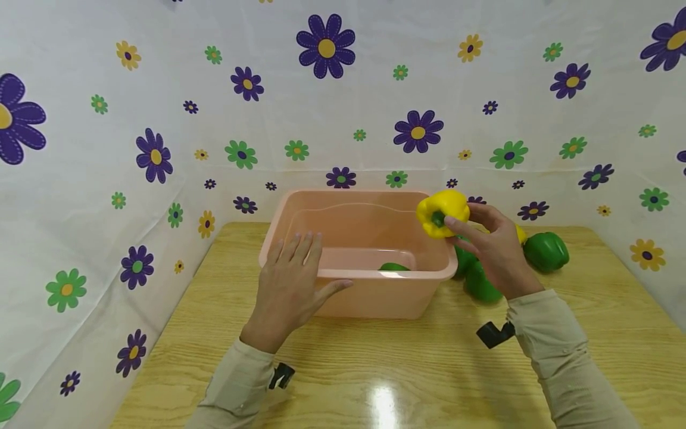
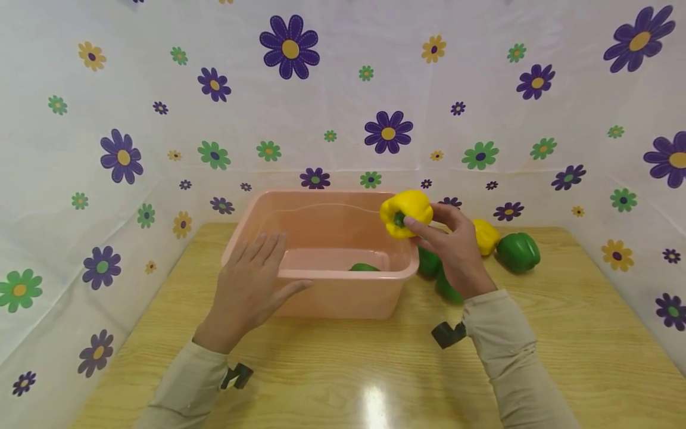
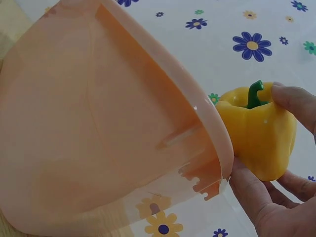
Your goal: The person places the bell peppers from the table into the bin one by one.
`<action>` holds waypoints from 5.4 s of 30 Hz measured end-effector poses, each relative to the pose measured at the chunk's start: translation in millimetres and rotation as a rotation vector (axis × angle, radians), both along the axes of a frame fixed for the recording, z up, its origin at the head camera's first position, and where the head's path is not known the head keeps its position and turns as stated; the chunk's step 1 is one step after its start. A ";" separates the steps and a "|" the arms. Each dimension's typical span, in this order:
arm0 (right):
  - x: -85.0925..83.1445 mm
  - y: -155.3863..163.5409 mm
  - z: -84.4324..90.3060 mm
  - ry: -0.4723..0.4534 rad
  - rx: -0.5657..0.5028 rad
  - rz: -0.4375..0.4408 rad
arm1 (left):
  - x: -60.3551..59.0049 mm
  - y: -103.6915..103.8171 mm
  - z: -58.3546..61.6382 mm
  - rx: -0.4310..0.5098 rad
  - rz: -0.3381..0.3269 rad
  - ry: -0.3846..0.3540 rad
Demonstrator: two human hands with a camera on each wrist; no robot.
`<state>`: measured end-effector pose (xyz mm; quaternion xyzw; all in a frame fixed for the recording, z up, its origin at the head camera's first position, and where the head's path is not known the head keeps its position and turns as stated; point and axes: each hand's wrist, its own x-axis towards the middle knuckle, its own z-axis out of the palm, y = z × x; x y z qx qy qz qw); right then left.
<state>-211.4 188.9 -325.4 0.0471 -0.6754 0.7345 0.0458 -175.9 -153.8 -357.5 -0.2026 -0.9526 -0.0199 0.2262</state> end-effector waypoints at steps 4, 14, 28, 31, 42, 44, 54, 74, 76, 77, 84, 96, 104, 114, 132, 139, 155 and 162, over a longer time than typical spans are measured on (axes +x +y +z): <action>-0.1 0.6 -0.9 0.013 0.023 0.010 | 0.7 0.5 0.4 0.001 0.005 -0.016; -0.3 0.9 0.1 0.027 0.037 0.025 | -0.3 1.1 -0.2 0.001 0.004 -0.002; 1.1 1.5 2.9 0.023 0.091 0.051 | 0.4 1.0 0.0 0.003 -0.003 0.017; 1.1 0.8 2.3 0.025 0.107 0.053 | 0.6 0.4 -0.6 0.004 -0.004 0.018; 2.0 0.8 1.7 0.075 0.151 0.054 | 1.5 0.1 0.2 0.009 0.005 0.006; 2.0 1.1 2.1 0.078 0.157 0.056 | 1.0 0.4 0.4 0.009 0.005 0.011; 1.3 -0.2 4.0 0.075 0.219 0.058 | 1.0 -0.3 0.3 0.009 -0.001 0.025; 1.7 2.2 6.5 0.054 0.280 0.059 | 0.7 0.6 2.4 -0.003 0.004 0.009; 1.3 1.9 6.2 0.048 0.286 0.056 | 0.9 0.6 2.2 -0.004 0.004 0.008; 1.1 1.7 6.2 0.043 0.288 0.056 | 1.2 0.6 2.0 -0.003 0.004 0.005; 2.4 1.2 7.8 0.030 0.278 0.070 | 1.1 1.3 1.1 0.003 0.003 -0.005; 0.0 6.0 7.6 0.059 0.157 0.101 | 0.2 2.1 1.2 0.003 0.004 -0.001; 2.2 16.5 13.9 0.118 0.073 0.035 | -0.8 1.4 -0.1 0.002 -0.006 0.024; 6.2 33.9 15.9 0.128 0.044 -0.091 | -0.4 1.4 0.3 0.013 -0.010 0.024; 8.5 59.4 4.0 -0.001 0.563 -0.189 | -1.1 1.7 0.6 0.004 0.001 0.001; 8.0 71.4 -14.3 -0.034 0.591 -0.175 | -0.9 1.6 0.7 0.003 0.011 -0.020; 10.8 84.5 -59.9 -0.143 0.580 -0.127 | -1.2 1.5 0.0 0.007 0.004 -0.012; 10.0 84.1 -69.7 -0.178 0.581 -0.106 | -2.0 1.4 0.7 0.009 -0.002 0.012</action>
